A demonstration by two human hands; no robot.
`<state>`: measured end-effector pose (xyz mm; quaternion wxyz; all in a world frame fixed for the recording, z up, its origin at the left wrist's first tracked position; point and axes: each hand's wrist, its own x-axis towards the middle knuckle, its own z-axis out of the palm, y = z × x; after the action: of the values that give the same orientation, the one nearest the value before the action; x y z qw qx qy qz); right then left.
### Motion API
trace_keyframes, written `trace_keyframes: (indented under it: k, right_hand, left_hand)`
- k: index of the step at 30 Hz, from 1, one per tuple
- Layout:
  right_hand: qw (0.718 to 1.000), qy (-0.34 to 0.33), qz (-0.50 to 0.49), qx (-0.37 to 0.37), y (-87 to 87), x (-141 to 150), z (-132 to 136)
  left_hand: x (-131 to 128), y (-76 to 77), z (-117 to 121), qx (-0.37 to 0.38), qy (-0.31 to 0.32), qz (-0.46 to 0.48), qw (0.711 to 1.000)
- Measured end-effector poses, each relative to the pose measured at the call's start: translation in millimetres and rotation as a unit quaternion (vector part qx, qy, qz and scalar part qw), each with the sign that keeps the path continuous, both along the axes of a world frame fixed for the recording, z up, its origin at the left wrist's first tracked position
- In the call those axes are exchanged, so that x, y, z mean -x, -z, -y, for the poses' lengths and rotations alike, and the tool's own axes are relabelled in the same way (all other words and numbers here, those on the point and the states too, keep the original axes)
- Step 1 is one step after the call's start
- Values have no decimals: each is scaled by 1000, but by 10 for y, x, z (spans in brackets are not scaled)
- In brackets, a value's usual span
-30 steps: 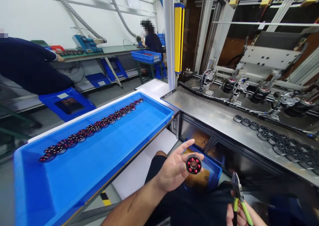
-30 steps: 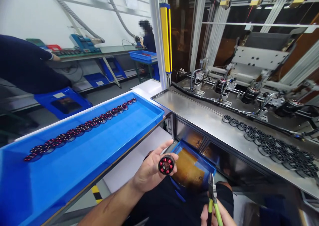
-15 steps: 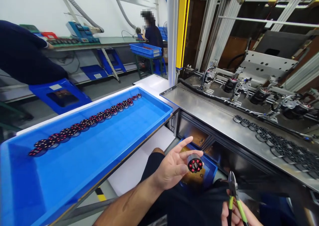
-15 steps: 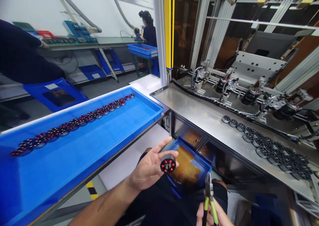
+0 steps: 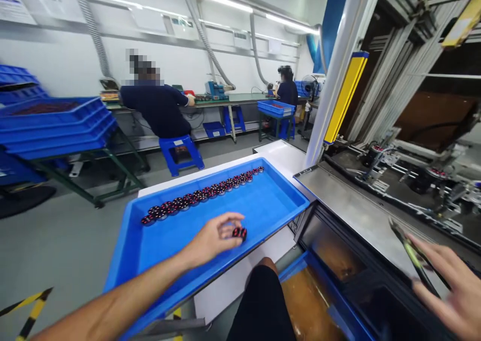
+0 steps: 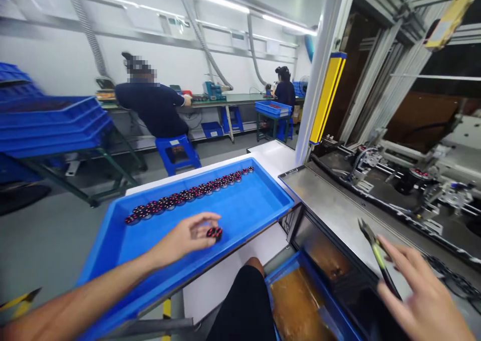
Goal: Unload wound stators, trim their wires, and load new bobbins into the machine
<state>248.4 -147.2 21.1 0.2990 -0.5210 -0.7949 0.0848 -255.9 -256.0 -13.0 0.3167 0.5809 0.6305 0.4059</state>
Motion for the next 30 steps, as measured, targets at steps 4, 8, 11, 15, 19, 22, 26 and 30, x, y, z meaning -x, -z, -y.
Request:
trace_keyframes:
  k: [4,8,11,15,19,22,26,30]
  right_hand:
    - [988,-51,129,-74,113,299,-1009]
    - [983,-23,141,-114,352,502,-1362]
    - [981,-18,141,-131,478,496,-1368]
    - [980,-18,152,-127,502,446,-1339]
    - [980,-17,160,-116,442,538,-1376]
    - [980,-7,155,-123,386,660,-1393]
    - [974,0,127,-187,242,719,-1165]
    - [963,-15,144,-228,-9,548,-441]
  left_hand:
    - [341,317,-1093,-49,-70,-138,987]
    - [351,650,-1966,-71,-111,-226,965]
    - [296,840,-2334,-81,-154,-265,949]
    - [169,1063,-2519,-90,-174,-295,935]
    - [32,1233,-2545,-85,-120,-318,936]
    - [31,1275,-2576,-64,-129,-334,932]
    - [106,1252,-2617,-36,-149,-356,922]
    - [51,1107,-2526,-26,-132,-389,912]
